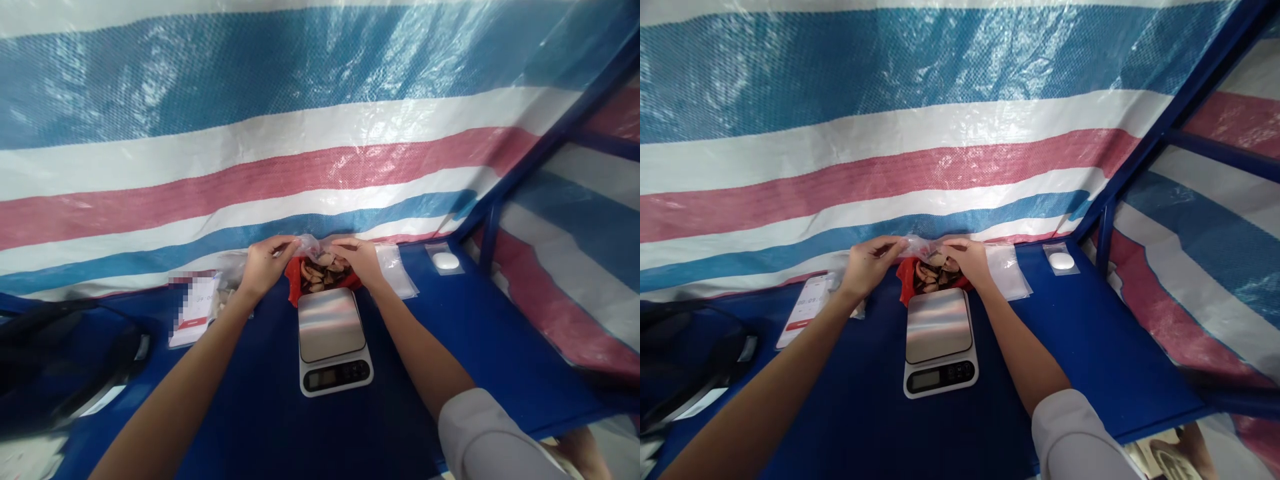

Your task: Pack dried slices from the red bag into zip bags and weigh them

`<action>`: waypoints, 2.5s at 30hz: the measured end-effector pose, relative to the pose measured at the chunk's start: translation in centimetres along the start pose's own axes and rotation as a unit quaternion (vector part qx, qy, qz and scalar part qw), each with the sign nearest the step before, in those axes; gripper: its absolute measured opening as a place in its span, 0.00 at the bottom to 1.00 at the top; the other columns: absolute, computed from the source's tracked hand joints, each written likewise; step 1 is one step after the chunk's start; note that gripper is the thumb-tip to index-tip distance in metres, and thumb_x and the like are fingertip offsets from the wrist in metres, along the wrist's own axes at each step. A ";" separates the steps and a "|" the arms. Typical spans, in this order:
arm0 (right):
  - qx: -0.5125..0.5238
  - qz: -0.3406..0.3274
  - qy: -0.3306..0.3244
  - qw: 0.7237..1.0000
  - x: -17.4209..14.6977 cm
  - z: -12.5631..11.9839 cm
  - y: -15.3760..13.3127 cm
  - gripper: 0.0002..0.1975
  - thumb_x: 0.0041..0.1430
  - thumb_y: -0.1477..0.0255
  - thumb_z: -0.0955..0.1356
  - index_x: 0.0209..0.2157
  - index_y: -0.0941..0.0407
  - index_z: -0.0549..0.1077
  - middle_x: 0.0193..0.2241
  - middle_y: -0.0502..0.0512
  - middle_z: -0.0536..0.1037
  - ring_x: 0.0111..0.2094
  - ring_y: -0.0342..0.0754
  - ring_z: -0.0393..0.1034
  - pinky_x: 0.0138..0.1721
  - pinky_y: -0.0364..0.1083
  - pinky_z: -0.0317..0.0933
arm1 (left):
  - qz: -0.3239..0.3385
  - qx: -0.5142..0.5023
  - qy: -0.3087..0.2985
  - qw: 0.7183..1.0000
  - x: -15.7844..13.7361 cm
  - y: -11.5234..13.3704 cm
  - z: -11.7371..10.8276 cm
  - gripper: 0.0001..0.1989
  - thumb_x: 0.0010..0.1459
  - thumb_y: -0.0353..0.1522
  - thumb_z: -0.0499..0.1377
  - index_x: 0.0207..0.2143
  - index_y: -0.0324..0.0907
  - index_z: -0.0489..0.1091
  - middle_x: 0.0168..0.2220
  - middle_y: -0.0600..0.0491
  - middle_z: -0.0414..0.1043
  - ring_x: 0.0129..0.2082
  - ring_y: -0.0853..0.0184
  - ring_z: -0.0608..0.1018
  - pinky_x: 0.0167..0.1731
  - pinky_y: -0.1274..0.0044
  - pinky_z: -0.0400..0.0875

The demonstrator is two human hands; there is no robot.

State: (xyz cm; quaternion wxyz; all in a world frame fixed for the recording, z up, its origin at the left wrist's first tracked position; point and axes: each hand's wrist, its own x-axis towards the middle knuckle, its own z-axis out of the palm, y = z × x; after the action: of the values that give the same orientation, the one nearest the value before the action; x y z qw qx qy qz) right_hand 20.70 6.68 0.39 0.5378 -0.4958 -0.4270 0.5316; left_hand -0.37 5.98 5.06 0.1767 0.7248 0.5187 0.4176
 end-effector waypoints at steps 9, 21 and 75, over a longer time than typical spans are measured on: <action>0.040 0.020 -0.037 0.998 0.4 0.0 1.7 0.09 0.43 0.68 0.76 0.30 0.55 0.81 0.23 0.49 0.81 0.28 0.48 0.77 0.39 0.48 0.75 | -0.025 -0.023 -0.005 0.999 -0.4 -0.8 0.0 0.17 0.58 0.46 0.60 0.37 0.43 0.80 0.38 0.50 0.83 0.37 0.60 0.82 0.42 0.73 0.75; -0.115 -0.089 0.012 0.989 0.5 -0.1 1.6 0.07 0.48 0.67 0.74 0.31 0.53 0.83 0.32 0.52 0.84 0.36 0.52 0.79 0.43 0.51 0.73 | -0.039 -0.048 0.024 0.998 0.0 -0.2 -0.7 0.16 0.57 0.44 0.61 0.37 0.41 0.80 0.38 0.50 0.83 0.39 0.61 0.82 0.43 0.75 0.75; 0.068 -0.080 -0.063 0.992 -2.2 2.1 -0.3 0.16 0.44 0.60 0.78 0.34 0.53 0.80 0.33 0.51 0.83 0.40 0.50 0.79 0.45 0.49 0.74 | -0.040 -0.069 -0.029 0.996 -2.5 0.3 -5.2 0.16 0.52 0.44 0.66 0.39 0.44 0.80 0.38 0.50 0.82 0.39 0.60 0.81 0.43 0.74 0.75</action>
State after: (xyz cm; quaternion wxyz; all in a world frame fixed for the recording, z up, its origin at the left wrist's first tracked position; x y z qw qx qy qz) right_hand 18.48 4.65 1.18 0.5831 -0.3875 -0.4614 0.5449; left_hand -4.54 2.67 7.25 0.2576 0.7011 0.5121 0.4241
